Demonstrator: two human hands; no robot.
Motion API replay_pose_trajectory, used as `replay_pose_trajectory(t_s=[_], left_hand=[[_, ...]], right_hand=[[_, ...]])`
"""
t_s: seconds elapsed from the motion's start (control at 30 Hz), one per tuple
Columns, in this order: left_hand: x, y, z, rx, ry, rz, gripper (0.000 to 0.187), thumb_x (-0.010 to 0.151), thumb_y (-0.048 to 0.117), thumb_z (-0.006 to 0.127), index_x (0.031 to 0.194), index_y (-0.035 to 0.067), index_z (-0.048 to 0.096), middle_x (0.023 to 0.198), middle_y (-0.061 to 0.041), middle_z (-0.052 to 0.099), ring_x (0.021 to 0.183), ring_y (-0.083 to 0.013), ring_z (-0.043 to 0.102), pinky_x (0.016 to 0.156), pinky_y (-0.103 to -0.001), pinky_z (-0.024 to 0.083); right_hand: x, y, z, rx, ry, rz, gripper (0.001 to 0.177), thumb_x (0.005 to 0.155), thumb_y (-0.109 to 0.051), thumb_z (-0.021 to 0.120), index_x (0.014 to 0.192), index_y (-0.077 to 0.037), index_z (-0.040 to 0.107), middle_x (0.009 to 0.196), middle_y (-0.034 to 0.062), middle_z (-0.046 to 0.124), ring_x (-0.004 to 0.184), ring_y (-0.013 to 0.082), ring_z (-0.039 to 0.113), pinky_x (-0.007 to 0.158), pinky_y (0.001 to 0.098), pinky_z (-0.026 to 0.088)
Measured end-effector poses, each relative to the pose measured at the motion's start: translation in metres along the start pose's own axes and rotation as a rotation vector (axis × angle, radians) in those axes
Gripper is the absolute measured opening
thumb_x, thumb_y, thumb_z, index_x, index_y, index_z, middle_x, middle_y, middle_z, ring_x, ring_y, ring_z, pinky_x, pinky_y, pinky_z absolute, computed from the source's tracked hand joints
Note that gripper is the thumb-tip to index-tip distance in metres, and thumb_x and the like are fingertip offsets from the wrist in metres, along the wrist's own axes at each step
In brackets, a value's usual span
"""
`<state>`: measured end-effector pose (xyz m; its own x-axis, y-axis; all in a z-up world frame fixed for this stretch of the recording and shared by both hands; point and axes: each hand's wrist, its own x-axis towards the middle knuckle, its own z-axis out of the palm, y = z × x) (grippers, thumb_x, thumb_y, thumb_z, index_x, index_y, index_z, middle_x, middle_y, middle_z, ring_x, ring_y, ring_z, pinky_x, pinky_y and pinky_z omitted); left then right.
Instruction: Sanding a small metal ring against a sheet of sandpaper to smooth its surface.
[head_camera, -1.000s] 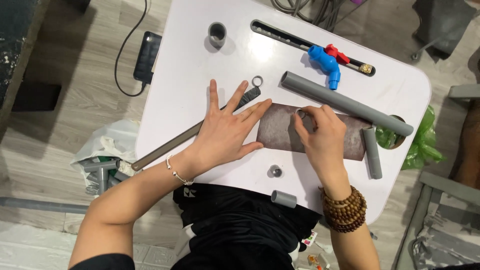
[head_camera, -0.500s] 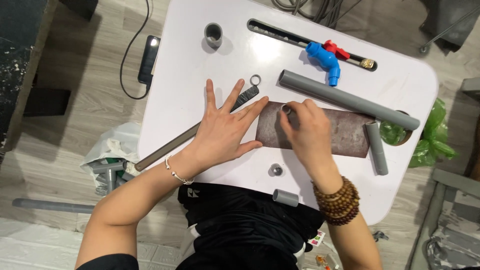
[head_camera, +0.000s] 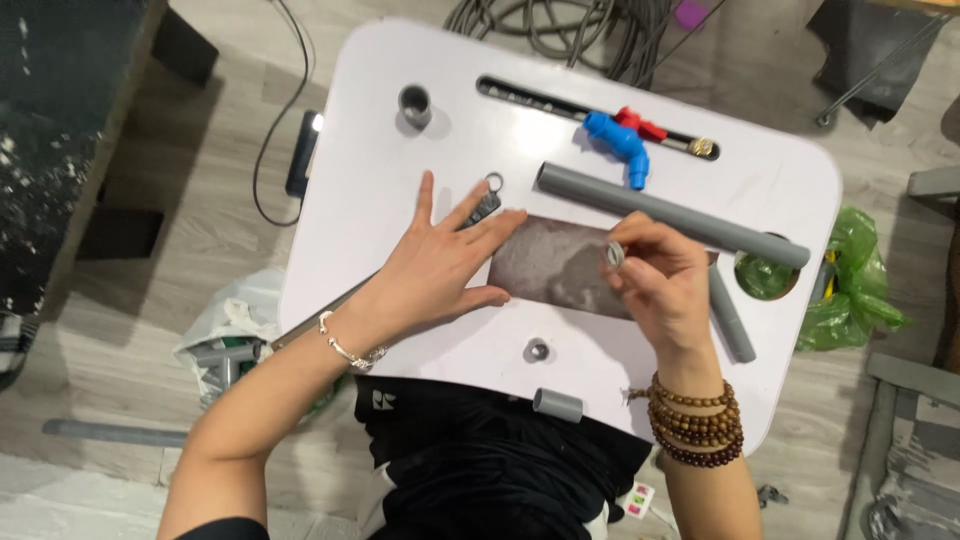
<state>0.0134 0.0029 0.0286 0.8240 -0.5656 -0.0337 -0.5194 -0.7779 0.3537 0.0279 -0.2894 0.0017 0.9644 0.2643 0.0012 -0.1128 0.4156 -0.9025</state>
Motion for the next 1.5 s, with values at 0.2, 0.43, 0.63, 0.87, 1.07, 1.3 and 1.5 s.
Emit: replay_pose_trajectory(t_s=[0.2,0.43,0.63,0.87,1.07,1.3,1.5], left_hand=[[0.019,0.025,-0.021,-0.174,0.451,0.169,0.056,0.092,0.046,0.082,0.134,0.011,0.071,0.106,-0.003,0.079,0.112,-0.0252,0.073,0.118,-0.055,0.042],[0.058,0.05,-0.003,-0.367,0.666,0.265,0.038,0.095,0.042,0.081,0.124,0.018,0.076,0.098,0.004,0.07,0.092,-0.019,0.07,0.095,-0.038,0.06],[0.061,0.048,0.006,-0.461,0.699,0.292,0.028,0.097,0.03,0.082,0.121,0.017,0.076,0.106,0.001,0.071,0.093,-0.0202,0.071,0.09,-0.037,0.061],[0.058,0.045,0.011,-0.55,0.714,0.297,0.02,0.096,0.028,0.082,0.112,0.015,0.078,0.105,0.001,0.074,0.092,-0.0199,0.073,0.087,-0.035,0.061],[0.056,0.041,0.0,-0.879,0.626,0.252,0.026,0.092,0.018,0.087,0.117,0.017,0.078,0.11,0.001,0.078,0.099,-0.0192,0.074,0.092,-0.033,0.06],[0.057,0.028,0.006,-0.873,0.555,0.173,0.025,0.09,0.014,0.088,0.113,0.015,0.078,0.107,-0.002,0.079,0.101,-0.0209,0.074,0.09,-0.035,0.06],[0.038,0.024,-0.002,-0.208,0.189,0.201,0.022,0.093,0.025,0.081,0.108,0.011,0.076,0.101,-0.008,0.075,0.099,-0.029,0.069,0.082,-0.041,0.054]], right_hand=[[0.003,0.002,0.002,0.233,-0.059,0.044,0.027,0.092,-0.015,0.078,0.112,0.001,0.07,0.099,0.016,0.054,0.08,0.0188,0.06,0.064,0.0293,0.052],[-0.001,0.013,0.0,0.31,-0.07,0.052,0.026,0.097,-0.02,0.073,0.112,0.002,0.07,0.099,0.013,0.052,0.083,0.0171,0.062,0.066,0.0302,0.053],[-0.001,0.006,0.013,0.237,-0.027,0.061,0.026,0.095,-0.015,0.073,0.107,0.007,0.067,0.093,0.0124,0.05,0.081,0.0163,0.058,0.063,0.0293,0.054],[-0.003,0.008,0.008,0.154,-0.006,0.038,0.03,0.096,-0.019,0.073,0.109,0.007,0.065,0.091,0.0098,0.047,0.081,0.0128,0.054,0.06,0.0256,0.051],[-0.002,-0.002,0.009,0.059,0.088,0.084,0.028,0.1,-0.021,0.064,0.112,0.005,0.066,0.083,0.0059,0.048,0.074,0.0088,0.047,0.062,0.0237,0.043],[-0.001,-0.012,0.007,-0.239,0.179,-0.021,0.025,0.106,-0.015,0.061,0.116,0.007,0.067,0.072,0.0031,0.045,0.071,0.0088,0.041,0.064,0.025,0.041],[-0.023,-0.037,0.002,-0.913,0.076,-0.214,0.014,0.098,0.002,0.076,0.111,-0.003,0.079,0.074,0.0066,0.06,0.066,0.0154,0.057,0.063,0.0283,0.048]])
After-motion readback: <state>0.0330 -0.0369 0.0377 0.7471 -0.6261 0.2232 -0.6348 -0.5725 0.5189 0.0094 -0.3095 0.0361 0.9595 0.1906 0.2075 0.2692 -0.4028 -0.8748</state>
